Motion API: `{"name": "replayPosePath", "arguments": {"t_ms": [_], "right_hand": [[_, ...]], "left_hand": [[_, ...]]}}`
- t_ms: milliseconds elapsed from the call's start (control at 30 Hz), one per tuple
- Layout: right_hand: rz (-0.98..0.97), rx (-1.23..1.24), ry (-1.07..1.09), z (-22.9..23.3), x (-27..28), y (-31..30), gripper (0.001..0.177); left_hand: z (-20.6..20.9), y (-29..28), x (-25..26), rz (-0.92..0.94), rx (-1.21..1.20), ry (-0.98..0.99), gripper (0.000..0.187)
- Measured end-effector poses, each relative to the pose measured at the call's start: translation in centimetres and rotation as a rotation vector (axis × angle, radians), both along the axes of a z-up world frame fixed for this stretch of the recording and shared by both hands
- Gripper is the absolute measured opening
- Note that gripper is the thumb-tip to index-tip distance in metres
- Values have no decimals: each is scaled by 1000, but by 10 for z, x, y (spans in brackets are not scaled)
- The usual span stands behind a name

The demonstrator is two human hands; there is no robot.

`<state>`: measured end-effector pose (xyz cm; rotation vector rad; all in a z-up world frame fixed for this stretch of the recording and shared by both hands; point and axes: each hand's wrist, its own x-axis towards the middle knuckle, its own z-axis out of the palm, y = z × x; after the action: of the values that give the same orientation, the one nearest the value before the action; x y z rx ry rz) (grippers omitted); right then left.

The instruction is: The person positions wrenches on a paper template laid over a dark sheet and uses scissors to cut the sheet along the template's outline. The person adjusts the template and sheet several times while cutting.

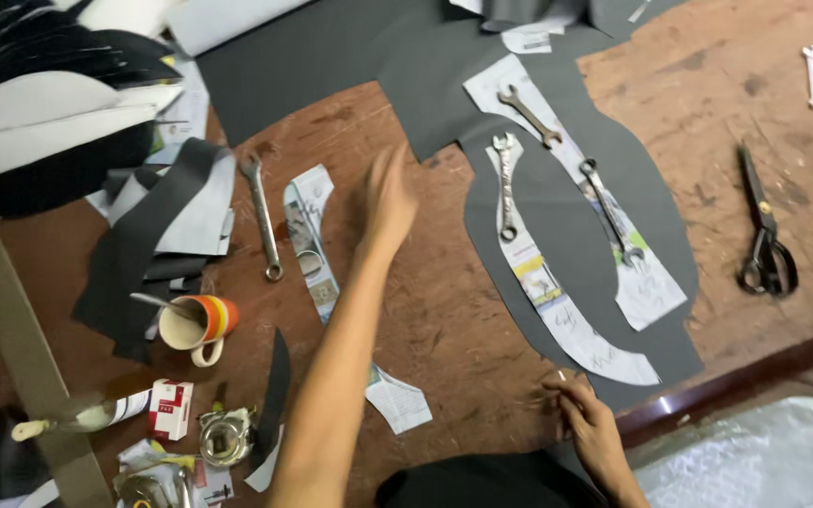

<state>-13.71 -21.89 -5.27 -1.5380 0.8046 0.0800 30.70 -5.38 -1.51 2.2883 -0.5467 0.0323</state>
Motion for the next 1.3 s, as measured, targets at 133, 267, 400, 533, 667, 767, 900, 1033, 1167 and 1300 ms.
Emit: {"name": "replayPosePath", "arguments": {"t_ms": [133, 267, 400, 533, 667, 767, 900, 1033, 1167, 1300], "right_hand": [[56, -25, -35, 2, 11, -7, 29], [145, -66, -59, 14, 28, 3, 27], [183, -35, 37, 35, 60, 5, 26], [340, -81, -58, 64, 75, 23, 29], [478, -141, -183, 97, 114, 45, 34], [778, -223, -191, 114, 139, 71, 55], [1078, -314, -373, 113, 158, 123, 35], [942, 69, -44, 100, 153, 170, 25], [1132, 139, -116, 95, 150, 206, 28], [1207, 98, -196, 78, 142, 219, 31]], "left_hand": [[5, 127, -36, -17, 219, -40, 84], [13, 188, -91, -231, 506, 300, 130], [1, 175, -158, -184, 417, 89, 109], [2, 164, -212, -62, 219, -78, 63], [40, 143, -247, 152, 36, 433, 47], [76, 127, -270, 132, -320, 173, 55], [104, 144, -288, 504, -519, 520, 55], [99, 173, -322, 544, -1108, 488, 68], [69, 206, -356, 821, -1151, 333, 59], [35, 286, -371, 1039, -777, 26, 53]]}}
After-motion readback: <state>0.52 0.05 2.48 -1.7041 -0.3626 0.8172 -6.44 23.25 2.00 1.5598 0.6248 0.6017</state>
